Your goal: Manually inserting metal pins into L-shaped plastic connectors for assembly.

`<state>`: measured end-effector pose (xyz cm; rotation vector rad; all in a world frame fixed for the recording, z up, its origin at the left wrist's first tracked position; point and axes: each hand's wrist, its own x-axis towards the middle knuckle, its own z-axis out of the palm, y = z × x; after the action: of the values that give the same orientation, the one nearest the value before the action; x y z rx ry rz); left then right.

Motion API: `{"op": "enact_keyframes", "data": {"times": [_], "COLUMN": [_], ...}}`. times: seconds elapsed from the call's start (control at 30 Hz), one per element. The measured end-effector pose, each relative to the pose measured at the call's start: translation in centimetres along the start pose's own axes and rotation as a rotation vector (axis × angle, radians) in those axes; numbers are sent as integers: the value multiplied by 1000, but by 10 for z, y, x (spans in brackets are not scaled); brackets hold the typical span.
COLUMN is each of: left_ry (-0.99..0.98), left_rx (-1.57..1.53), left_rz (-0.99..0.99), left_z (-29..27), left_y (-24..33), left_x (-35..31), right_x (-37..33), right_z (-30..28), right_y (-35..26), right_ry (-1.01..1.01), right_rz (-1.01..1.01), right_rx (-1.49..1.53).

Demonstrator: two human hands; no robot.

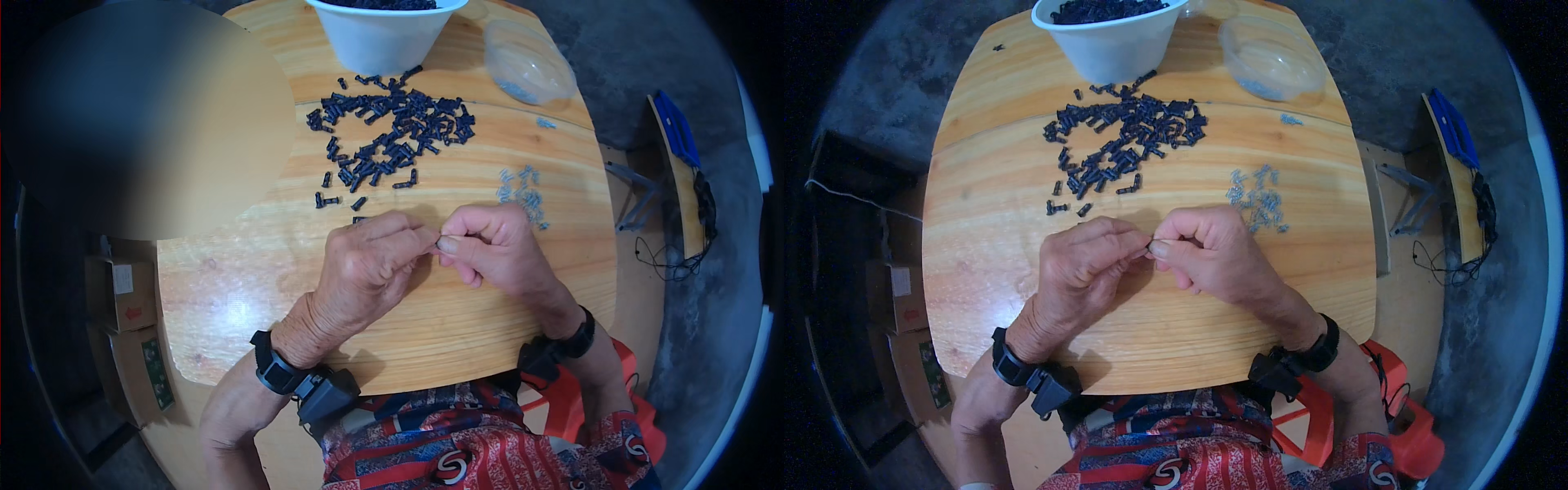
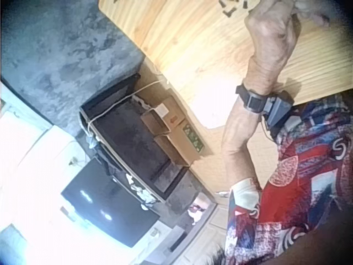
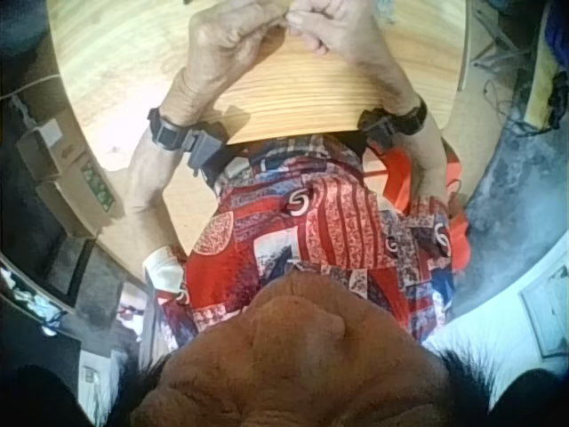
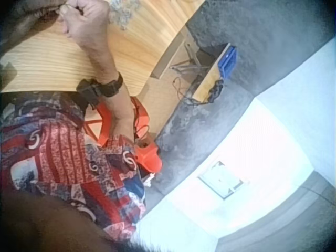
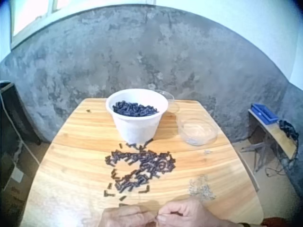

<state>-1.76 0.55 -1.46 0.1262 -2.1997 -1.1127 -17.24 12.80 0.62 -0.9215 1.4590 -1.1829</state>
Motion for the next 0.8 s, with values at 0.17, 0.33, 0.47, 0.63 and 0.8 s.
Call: {"op": "enact_keyframes", "data": {"times": [0.17, 0.33, 0.47, 0.63, 0.8], "left_ry": [-7, -74, -143, -264, -323], "left_rx": [-5, -228, -631, -597, -697], "left_rz": [-67, -270, -489, -360, -426], "left_z": [-5, -7, 1, 1, -1], "left_y": [4, 14, 12, 11, 16], "left_x": [-3, -1, -11, -11, -8], "right_x": [-1, -5, 7, 33, 56], "right_z": [2, -5, -7, 11, 15], "right_y": [-6, -11, -18, -21, -8], "right_ry": [-11, -15, 189, 283, 255], "right_rz": [-17, -69, -101, -433, -568], "right_rx": [-10, -35, -94, -638, -1007]}}
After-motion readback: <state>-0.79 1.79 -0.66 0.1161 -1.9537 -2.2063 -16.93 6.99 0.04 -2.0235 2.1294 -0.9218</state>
